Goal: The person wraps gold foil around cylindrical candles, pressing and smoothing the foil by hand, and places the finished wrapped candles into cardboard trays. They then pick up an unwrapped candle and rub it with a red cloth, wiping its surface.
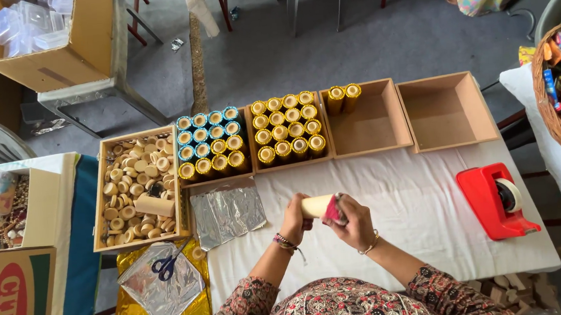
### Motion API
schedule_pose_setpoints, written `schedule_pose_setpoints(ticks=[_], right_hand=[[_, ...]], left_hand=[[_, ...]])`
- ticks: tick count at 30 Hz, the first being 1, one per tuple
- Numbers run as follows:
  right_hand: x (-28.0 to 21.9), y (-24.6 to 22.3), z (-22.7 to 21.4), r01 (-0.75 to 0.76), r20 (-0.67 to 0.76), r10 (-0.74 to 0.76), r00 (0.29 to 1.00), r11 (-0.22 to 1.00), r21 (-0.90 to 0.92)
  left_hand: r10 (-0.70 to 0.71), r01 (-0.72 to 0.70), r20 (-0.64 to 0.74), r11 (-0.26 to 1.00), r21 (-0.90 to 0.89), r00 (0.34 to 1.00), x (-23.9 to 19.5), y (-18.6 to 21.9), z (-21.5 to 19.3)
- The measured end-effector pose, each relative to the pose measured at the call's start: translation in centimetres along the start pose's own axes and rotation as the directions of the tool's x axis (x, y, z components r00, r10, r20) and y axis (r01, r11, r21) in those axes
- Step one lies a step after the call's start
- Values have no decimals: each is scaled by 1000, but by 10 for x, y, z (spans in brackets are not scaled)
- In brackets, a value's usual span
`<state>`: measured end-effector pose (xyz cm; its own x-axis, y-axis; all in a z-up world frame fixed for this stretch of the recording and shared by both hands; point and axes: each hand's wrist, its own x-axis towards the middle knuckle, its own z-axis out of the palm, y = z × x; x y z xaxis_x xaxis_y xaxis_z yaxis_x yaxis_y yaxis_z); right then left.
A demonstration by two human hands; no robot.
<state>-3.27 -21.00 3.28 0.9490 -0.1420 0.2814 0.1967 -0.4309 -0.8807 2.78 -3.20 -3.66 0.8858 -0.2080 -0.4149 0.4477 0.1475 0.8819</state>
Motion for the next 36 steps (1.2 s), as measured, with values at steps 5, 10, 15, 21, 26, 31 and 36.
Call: schedule_pose_setpoints(ticks=[5,10,15,21,26,31,36], right_hand=[[20,6,-24,167,39,-165,985,984,-55],[17,10,-28,-429,108,456,883,693,580],[21,-87,-32,237,-66,-237,969,971,-13],[11,-22,-30,-115,-17,133,991,905,410],[-1,-38,-21,-403,100,439,893,679,613],[-10,-99,-15,442,-20,-449,893,885,-145],[-19,-15,-23,-302,25,320,947,861,410]], left_hand=[[113,-113,14,994,-9,993,-58,74,32],[747,-743,278,401,536,604,-87,115,41],[240,-270,142,929,254,960,-1,-7,-7],[508,-545,197,789,283,838,-91,120,28],[633,-674,273,565,476,724,-76,99,9],[-14,-10,142,986,169,990,-34,39,-17],[695,-761,314,559,330,646,-124,147,21]])
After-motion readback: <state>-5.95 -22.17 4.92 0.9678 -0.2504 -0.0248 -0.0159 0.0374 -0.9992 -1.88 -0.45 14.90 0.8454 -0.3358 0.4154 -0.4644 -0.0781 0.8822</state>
